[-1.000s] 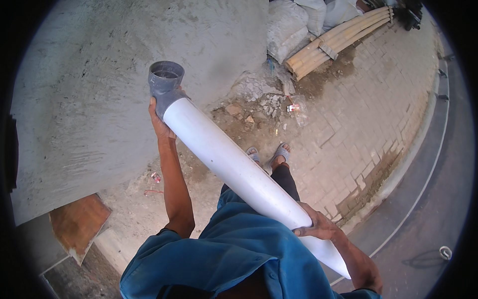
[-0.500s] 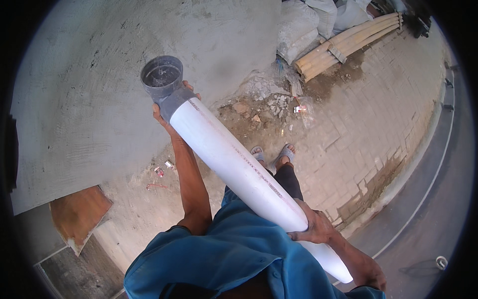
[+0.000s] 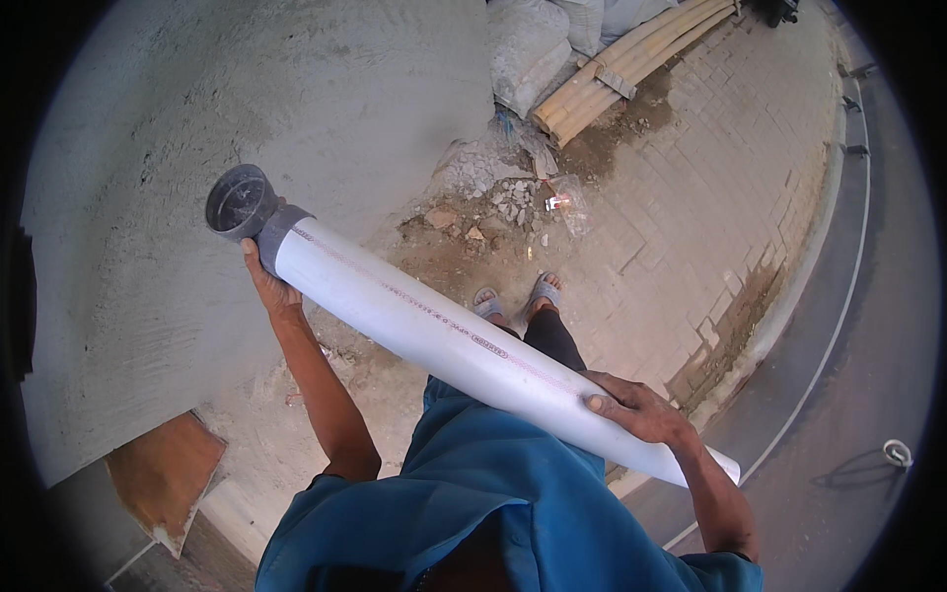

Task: The person holds a grey PVC elbow and a white PVC pipe, fits them together, and then uses a saw to mark a cutting line on the pipe.

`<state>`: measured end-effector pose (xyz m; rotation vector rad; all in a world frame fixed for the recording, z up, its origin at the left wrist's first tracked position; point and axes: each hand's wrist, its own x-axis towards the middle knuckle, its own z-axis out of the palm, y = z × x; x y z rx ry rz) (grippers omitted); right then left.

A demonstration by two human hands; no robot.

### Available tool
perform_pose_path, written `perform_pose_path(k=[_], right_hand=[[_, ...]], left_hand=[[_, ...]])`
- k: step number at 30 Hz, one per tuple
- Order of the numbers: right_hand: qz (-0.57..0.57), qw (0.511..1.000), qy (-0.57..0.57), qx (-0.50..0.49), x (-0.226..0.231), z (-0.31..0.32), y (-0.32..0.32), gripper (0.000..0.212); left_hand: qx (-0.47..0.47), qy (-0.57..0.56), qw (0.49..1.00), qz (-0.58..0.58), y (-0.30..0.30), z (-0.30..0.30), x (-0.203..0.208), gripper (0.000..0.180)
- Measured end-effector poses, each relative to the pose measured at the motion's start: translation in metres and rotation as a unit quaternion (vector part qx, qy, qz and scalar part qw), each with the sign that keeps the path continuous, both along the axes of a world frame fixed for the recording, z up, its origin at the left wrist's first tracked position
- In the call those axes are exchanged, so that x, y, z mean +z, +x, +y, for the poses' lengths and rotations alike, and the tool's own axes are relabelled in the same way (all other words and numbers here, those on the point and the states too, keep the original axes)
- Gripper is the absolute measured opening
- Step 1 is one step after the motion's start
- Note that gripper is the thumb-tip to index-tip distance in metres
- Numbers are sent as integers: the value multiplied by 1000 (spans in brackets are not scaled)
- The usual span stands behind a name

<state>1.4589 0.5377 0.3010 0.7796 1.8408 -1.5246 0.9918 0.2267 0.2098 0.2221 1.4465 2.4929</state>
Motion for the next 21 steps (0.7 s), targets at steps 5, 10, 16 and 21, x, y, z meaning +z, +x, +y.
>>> perform_pose_path(k=[5, 10, 16, 21], right_hand=[[-162, 959, 204, -110, -16, 57, 153, 88], [-250, 825, 478, -167, -47, 89, 251, 73], [-100, 753, 411, -503, -101, 105, 362, 65], [-76, 634, 368, -676, -109, 109, 409, 66]], left_hand=[[-48, -16, 998, -28, 6, -60, -18, 91], [-30, -65, 996, -44, 10, -72, -35, 82], [-36, -71, 996, -41, 6, -68, -42, 75], [-5, -35, 999, -39, -3, -57, -11, 92]])
